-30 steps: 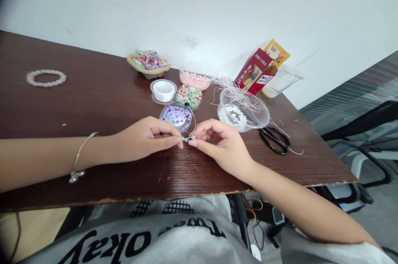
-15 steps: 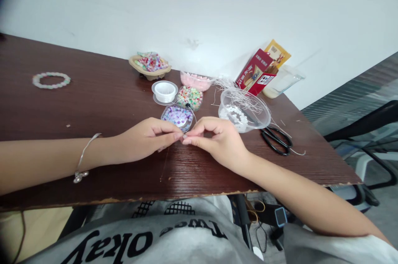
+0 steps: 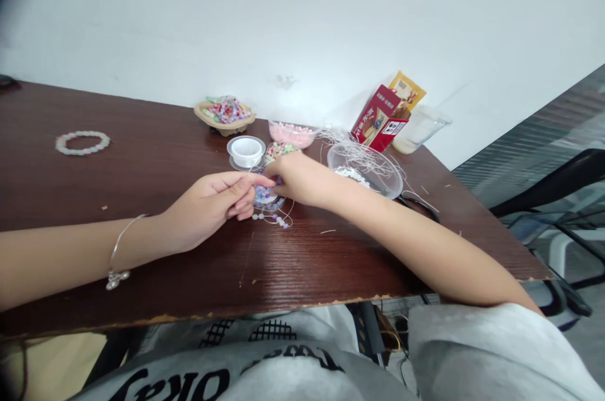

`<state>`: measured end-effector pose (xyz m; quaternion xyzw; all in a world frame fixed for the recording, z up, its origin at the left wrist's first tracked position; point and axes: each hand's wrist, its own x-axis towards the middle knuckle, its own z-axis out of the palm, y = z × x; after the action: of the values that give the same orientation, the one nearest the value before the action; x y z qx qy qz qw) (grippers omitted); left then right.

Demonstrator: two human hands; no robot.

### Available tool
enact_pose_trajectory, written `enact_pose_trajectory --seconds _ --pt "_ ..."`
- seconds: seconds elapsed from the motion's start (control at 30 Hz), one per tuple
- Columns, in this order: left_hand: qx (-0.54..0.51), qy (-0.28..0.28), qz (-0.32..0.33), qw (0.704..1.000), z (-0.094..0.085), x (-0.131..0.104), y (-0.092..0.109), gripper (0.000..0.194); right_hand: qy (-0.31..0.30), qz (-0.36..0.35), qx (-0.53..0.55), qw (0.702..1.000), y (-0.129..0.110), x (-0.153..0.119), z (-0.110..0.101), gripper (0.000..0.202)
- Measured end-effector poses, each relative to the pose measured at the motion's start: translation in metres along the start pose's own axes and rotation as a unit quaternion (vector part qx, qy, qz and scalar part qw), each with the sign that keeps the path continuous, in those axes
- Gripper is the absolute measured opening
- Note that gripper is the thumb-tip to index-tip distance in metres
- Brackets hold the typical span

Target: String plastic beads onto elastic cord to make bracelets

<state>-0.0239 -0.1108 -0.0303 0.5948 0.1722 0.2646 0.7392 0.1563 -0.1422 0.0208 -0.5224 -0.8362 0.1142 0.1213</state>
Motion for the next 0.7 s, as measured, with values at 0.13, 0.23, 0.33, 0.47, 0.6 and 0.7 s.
enact_pose_trajectory --seconds 0.13,0.23,0.33,0.47,0.6,0.7 --pt "-0.015 0.015 -0.029 0.999 -0.001 0.002 -0.001 0.026 -0.044 -0.007 -0.018 0.999 0.004 0.010 0.007 0.010" --pt "-0.013 0.011 -0.055 0.998 -0.001 0.002 0.000 0.024 -0.044 -0.013 -0.040 0.998 0.002 0.008 0.007 0.008" --pt "-0.006 -0.004 -0.076 0.997 0.001 0.002 0.002 0.027 -0.017 -0.002 -0.066 0.998 -0.002 0.002 0.009 0.012" --pt "0.022 -0.029 -0.078 0.996 0.001 0.001 0.002 0.031 -0.003 0.025 -0.073 0.997 -0.004 -0.007 0.011 0.015" --pt "0.092 -0.057 -0.050 0.993 -0.002 -0.002 0.000 0.037 0.056 0.009 -0.025 0.998 -0.002 -0.021 0.007 0.022" --pt "0.178 -0.071 -0.024 0.981 -0.003 -0.004 0.003 0.038 0.126 0.030 0.135 0.982 -0.001 -0.034 0.005 0.017"
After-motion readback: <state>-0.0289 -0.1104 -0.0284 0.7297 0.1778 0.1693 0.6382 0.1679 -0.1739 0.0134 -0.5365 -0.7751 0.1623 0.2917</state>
